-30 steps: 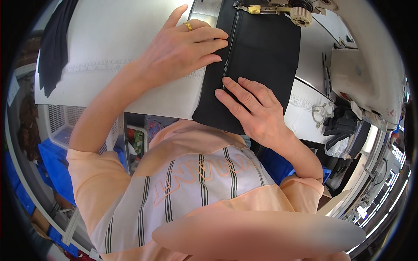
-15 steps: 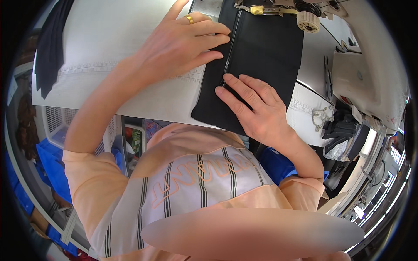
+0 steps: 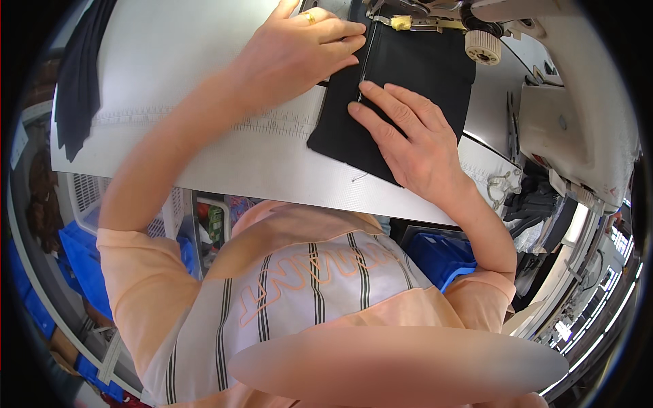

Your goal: Sew a zipper onto black fabric using an industrial sewing machine.

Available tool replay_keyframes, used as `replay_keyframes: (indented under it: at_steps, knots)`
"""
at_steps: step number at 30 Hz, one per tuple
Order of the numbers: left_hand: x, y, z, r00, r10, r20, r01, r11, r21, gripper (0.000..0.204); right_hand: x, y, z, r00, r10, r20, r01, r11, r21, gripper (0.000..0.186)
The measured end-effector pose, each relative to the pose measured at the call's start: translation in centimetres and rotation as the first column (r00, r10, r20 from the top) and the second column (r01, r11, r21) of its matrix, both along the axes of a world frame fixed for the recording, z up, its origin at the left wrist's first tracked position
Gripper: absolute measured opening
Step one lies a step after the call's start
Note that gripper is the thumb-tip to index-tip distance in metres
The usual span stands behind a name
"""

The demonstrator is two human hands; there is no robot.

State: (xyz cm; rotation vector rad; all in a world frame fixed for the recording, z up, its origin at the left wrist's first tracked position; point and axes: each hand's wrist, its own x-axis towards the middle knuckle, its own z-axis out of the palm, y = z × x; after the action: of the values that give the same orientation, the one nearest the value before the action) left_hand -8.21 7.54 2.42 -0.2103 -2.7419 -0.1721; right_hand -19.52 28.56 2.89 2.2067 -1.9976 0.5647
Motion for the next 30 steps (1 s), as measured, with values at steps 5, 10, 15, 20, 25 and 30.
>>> replay_keyframes:
  at_steps: [5,10,15,20,25,30]
  knots:
    - [0.3,0.6,-0.4,0.997,0.067,-0.032,-0.067,0.998,0.006,0.033,-0.9,-0.8,-0.3,1.0,-0.013,-0.018,0.012,1.0,-0.022,0.044]
    - [0.1,0.6,-0.5,0.997,0.072,-0.009,-0.072,0.997,-0.03,0.032,-2.0,-1.6,-0.4,0.999,-0.01,-0.043,0.009,0.999,-0.034,0.044]
    - [0.0,0.7,-0.6,0.994,0.096,-0.048,-0.091,0.992,0.091,0.028,-3.1,-2.4,-0.5,0.999,-0.01,-0.048,0.008,0.998,-0.055,0.046]
    - [0.4,0.5,-0.3,0.999,0.025,0.022,-0.028,0.991,0.129,0.031,-4.7,-2.7,-1.2,0.999,0.003,-0.034,-0.005,0.998,-0.063,0.043]
    - [0.1,0.4,-0.1,0.998,0.053,0.033,-0.058,0.985,0.161,0.032,-5.5,-3.6,-1.2,1.0,0.007,-0.018,-0.009,0.997,-0.075,0.041]
    - [-0.6,-0.2,-0.1,0.999,0.021,-0.03,-0.012,0.967,0.253,0.032,-4.3,-3.1,1.6,0.911,-0.067,0.408,0.117,0.988,-0.098,0.03]
